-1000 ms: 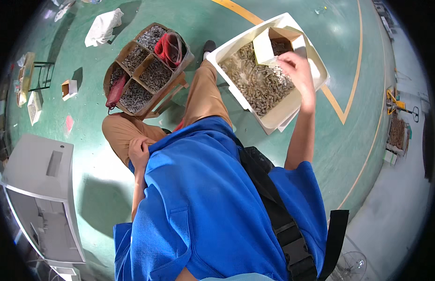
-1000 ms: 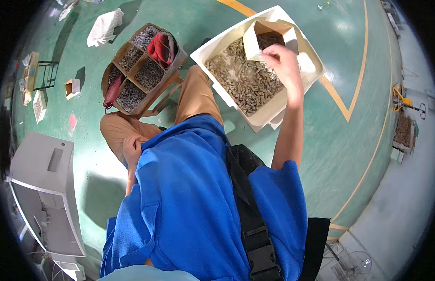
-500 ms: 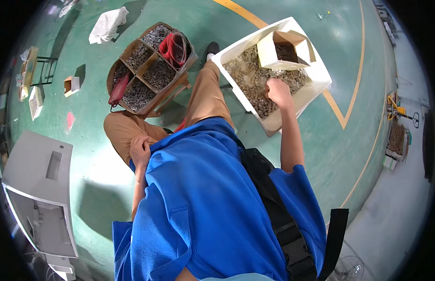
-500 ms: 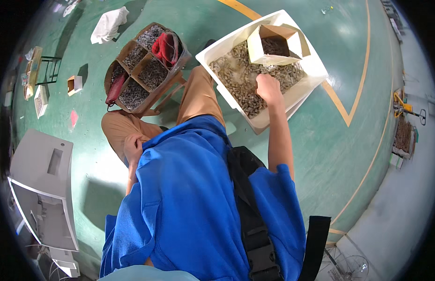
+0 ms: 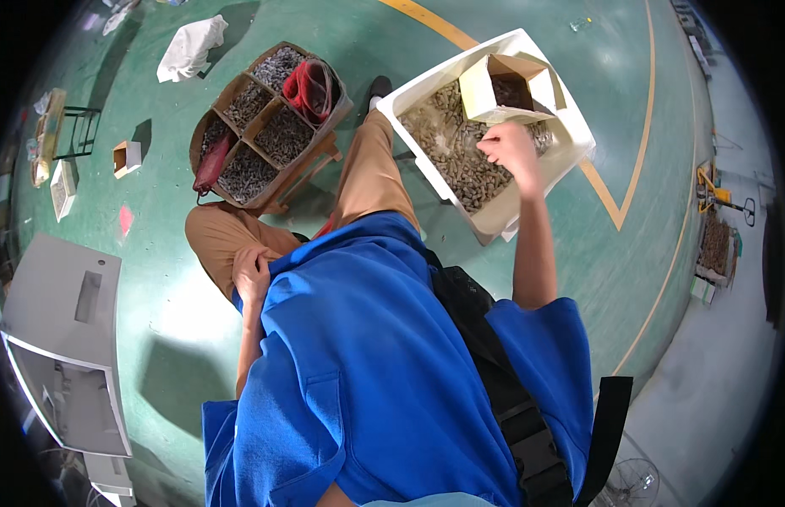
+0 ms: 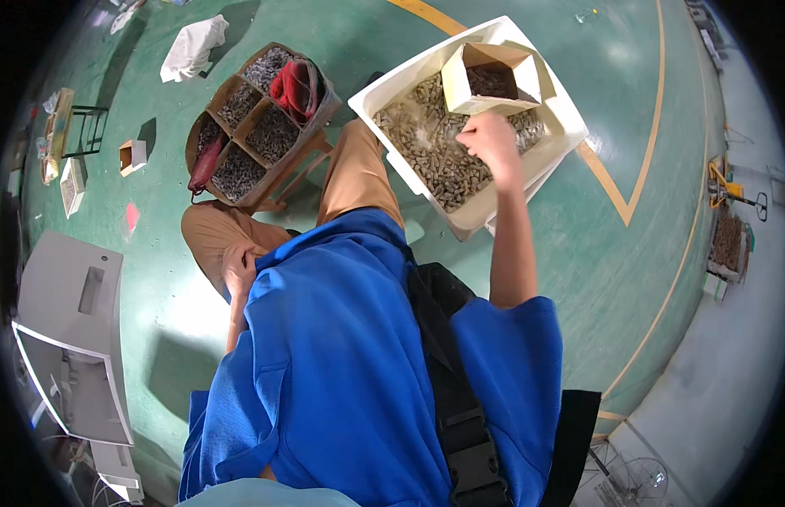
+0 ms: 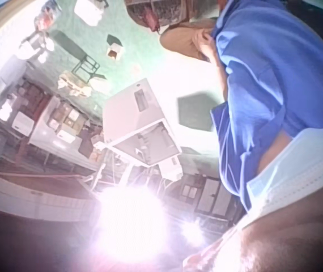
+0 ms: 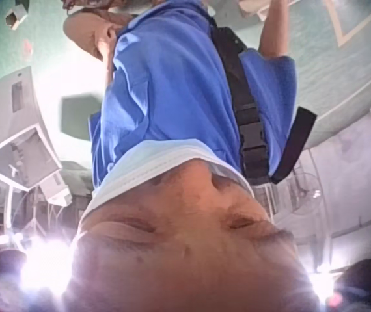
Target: Install screws and components into a white metal electrical box or housing.
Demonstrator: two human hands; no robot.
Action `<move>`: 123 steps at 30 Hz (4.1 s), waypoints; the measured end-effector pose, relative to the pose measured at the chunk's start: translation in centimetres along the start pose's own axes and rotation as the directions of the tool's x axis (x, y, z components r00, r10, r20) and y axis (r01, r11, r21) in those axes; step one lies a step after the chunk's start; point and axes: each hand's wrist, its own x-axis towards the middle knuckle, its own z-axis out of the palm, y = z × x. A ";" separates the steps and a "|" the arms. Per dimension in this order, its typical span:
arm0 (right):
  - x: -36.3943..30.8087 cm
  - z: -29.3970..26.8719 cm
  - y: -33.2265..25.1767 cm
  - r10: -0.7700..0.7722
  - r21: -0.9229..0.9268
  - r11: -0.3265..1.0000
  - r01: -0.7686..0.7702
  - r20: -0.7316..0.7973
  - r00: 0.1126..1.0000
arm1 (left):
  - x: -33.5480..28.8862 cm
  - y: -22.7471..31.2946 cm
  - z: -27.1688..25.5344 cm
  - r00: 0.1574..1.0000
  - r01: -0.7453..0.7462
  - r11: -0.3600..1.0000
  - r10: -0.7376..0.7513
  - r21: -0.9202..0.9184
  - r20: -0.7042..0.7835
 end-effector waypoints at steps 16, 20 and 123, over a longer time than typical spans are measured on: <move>-0.5 -4.9 -2.2 -0.111 0.313 0.915 0.256 -0.415 0.903 | 0.6 0.3 0.1 0.999 -0.034 0.999 0.033 -0.035 -0.018; -0.4 -4.2 -4.3 -0.193 0.385 0.840 0.383 -0.447 0.873 | 0.6 0.2 0.0 1.000 -0.023 1.000 0.023 0.007 -0.020; 3.1 7.8 -0.7 -0.340 -0.644 0.755 0.123 -0.225 0.913 | 0.8 0.8 -0.1 0.999 0.011 1.000 -0.011 0.003 -0.048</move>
